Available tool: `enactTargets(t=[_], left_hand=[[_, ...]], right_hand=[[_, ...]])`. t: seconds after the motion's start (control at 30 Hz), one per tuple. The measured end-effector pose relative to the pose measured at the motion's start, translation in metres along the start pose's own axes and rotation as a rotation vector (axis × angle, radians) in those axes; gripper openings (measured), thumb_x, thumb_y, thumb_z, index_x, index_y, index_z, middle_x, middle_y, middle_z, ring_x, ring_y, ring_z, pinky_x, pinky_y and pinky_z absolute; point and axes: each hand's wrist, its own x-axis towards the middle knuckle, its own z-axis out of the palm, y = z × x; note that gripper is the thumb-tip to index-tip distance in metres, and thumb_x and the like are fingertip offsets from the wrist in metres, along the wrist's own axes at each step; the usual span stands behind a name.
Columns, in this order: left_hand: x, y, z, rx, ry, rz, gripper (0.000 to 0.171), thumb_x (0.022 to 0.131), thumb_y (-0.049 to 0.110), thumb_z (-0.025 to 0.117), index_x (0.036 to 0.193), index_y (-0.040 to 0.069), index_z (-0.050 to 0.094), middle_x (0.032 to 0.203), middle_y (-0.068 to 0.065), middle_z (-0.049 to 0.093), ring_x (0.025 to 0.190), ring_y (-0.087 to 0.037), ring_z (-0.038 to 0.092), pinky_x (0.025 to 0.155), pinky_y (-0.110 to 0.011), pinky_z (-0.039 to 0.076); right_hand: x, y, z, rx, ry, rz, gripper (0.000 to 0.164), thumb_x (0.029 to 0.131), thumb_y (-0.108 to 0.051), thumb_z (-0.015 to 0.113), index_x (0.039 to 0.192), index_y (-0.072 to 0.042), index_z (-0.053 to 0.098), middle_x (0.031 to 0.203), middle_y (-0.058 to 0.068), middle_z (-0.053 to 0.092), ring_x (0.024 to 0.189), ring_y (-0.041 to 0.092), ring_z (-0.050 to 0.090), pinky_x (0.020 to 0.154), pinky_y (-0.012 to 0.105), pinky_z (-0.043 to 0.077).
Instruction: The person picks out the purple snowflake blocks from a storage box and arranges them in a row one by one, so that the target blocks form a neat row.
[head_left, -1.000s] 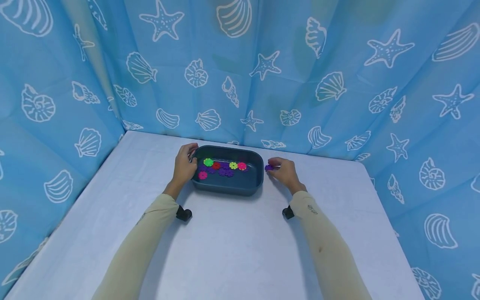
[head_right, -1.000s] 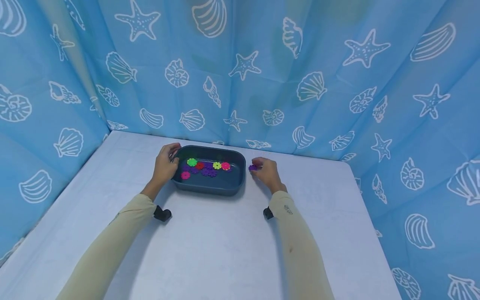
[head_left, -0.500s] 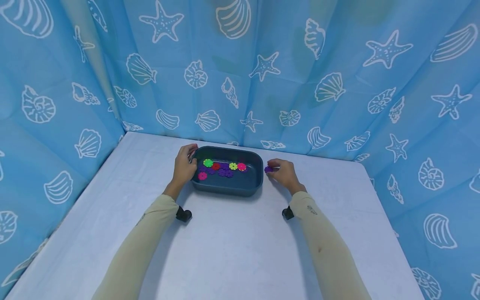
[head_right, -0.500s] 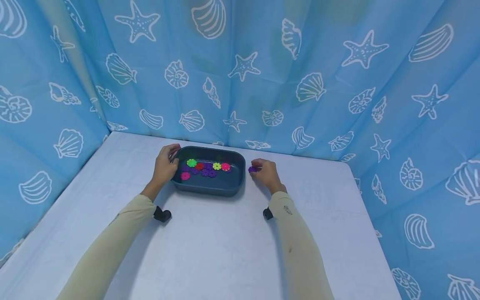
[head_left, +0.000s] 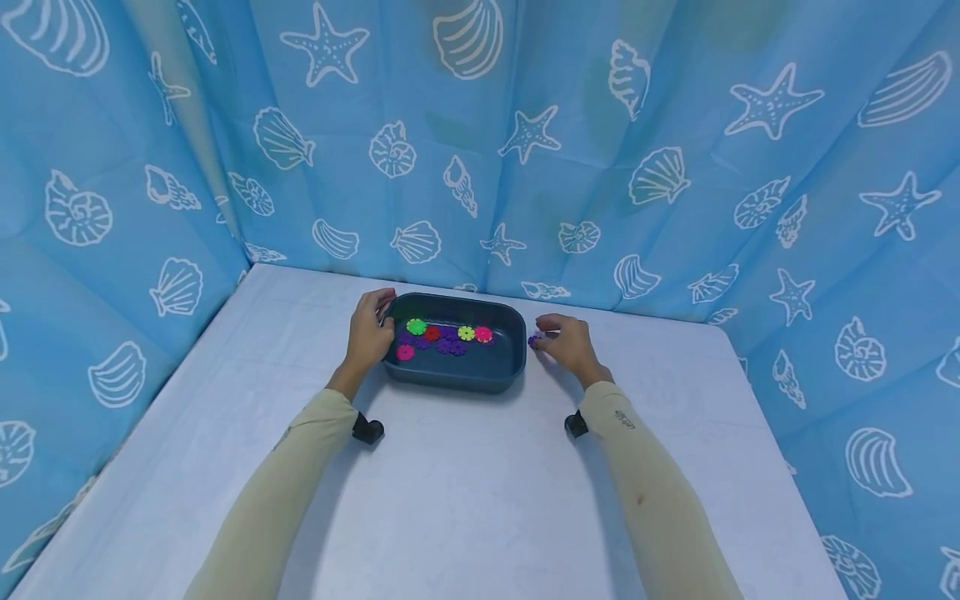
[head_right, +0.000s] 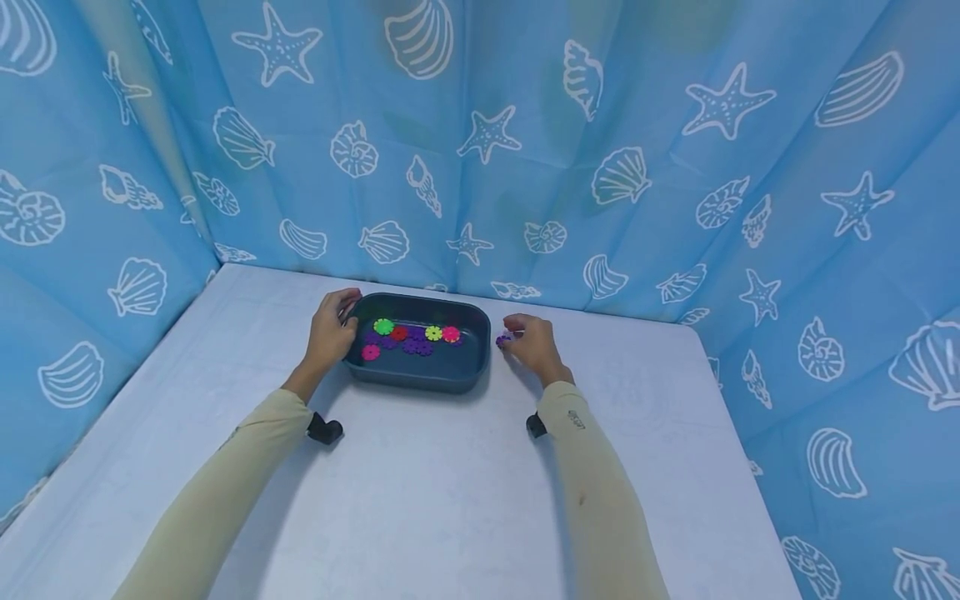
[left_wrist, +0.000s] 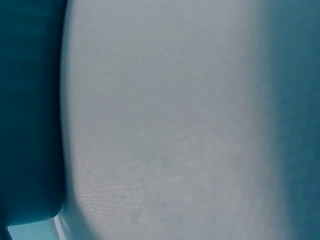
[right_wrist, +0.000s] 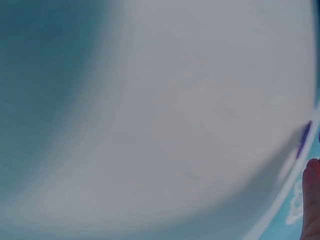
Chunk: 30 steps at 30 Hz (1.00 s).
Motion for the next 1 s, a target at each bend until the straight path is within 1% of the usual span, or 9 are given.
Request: enactTargets(t=[0.13,0.27,0.4,0.5,0.57,0.67,0.73,0.87,1.0], left_hand=[[-0.001,0.0,0.0,0.01,0.001,-0.009,0.045,0.088,-0.013,0.051,0.132,-0.003,0.05,0.132,-0.017,0.049,0.129,-0.026,0.048,0.112,-0.03,0.037],[-0.001,0.0,0.0,0.017,0.005,-0.013,0.044,0.089,-0.013,0.051,0.132,-0.003,0.05,0.132,-0.017,0.049,0.129,-0.025,0.048,0.113,-0.031,0.036],[-0.001,0.0,0.0,0.017,0.003,-0.019,0.044,0.089,-0.013,0.051,0.132,-0.002,0.05,0.132,-0.016,0.049,0.129,-0.025,0.048,0.113,-0.031,0.036],[0.0,0.001,-0.001,0.009,-0.001,-0.019,0.044,0.089,-0.013,0.051,0.132,-0.003,0.049,0.133,-0.017,0.049,0.129,-0.025,0.048,0.113,-0.03,0.036],[0.0,0.001,-0.001,0.01,-0.001,-0.018,0.044,0.089,-0.013,0.051,0.132,-0.002,0.049,0.133,-0.017,0.049,0.129,-0.025,0.048,0.112,-0.03,0.036],[0.001,0.0,-0.002,0.008,0.005,-0.015,0.045,0.089,-0.013,0.052,0.132,-0.002,0.05,0.133,-0.016,0.049,0.129,-0.025,0.048,0.112,-0.031,0.037],[0.002,0.0,-0.002,0.009,0.002,-0.019,0.045,0.089,-0.013,0.052,0.133,-0.002,0.05,0.133,-0.016,0.049,0.129,-0.025,0.047,0.112,-0.031,0.037],[0.001,0.001,-0.002,0.005,-0.007,-0.028,0.045,0.09,-0.012,0.052,0.133,-0.002,0.049,0.134,-0.016,0.049,0.13,-0.024,0.047,0.113,-0.031,0.036],[0.0,0.002,-0.001,0.005,-0.013,-0.041,0.044,0.09,-0.012,0.052,0.133,-0.001,0.049,0.134,-0.016,0.048,0.13,-0.024,0.047,0.113,-0.03,0.036]], right_hand=[[0.004,-0.014,-0.006,0.033,0.07,-0.046,0.041,0.087,-0.012,0.073,0.127,-0.007,0.062,0.124,0.011,0.063,0.117,0.028,0.06,0.097,0.041,0.052],[0.008,-0.035,-0.007,0.052,0.131,-0.126,0.042,0.087,-0.013,0.073,0.127,-0.008,0.062,0.123,0.009,0.063,0.116,0.026,0.06,0.096,0.039,0.053],[0.011,-0.058,0.0,0.083,0.154,-0.195,0.041,0.088,-0.015,0.072,0.127,-0.008,0.062,0.124,0.007,0.063,0.117,0.023,0.059,0.095,0.038,0.054],[0.012,-0.073,0.011,0.11,0.15,-0.259,0.04,0.088,-0.014,0.073,0.125,-0.006,0.064,0.122,0.007,0.064,0.115,0.022,0.06,0.096,0.038,0.053],[0.013,-0.082,0.021,0.112,0.132,-0.306,0.039,0.086,-0.012,0.074,0.124,-0.004,0.064,0.12,0.008,0.066,0.114,0.022,0.061,0.096,0.036,0.053],[0.014,-0.092,0.038,0.133,0.08,-0.373,0.038,0.085,-0.008,0.075,0.121,0.0,0.065,0.116,0.011,0.067,0.11,0.023,0.063,0.095,0.033,0.054],[0.013,-0.096,0.049,0.144,0.032,-0.389,0.037,0.085,-0.006,0.075,0.12,0.001,0.065,0.115,0.011,0.067,0.108,0.023,0.064,0.094,0.032,0.054],[0.01,-0.098,0.067,0.142,-0.073,-0.358,0.036,0.085,-0.006,0.074,0.12,0.0,0.066,0.116,0.011,0.068,0.107,0.023,0.065,0.095,0.032,0.054],[0.007,-0.095,0.077,0.065,-0.154,-0.297,0.034,0.086,-0.009,0.074,0.119,-0.005,0.066,0.115,0.006,0.068,0.106,0.021,0.065,0.096,0.033,0.053]])
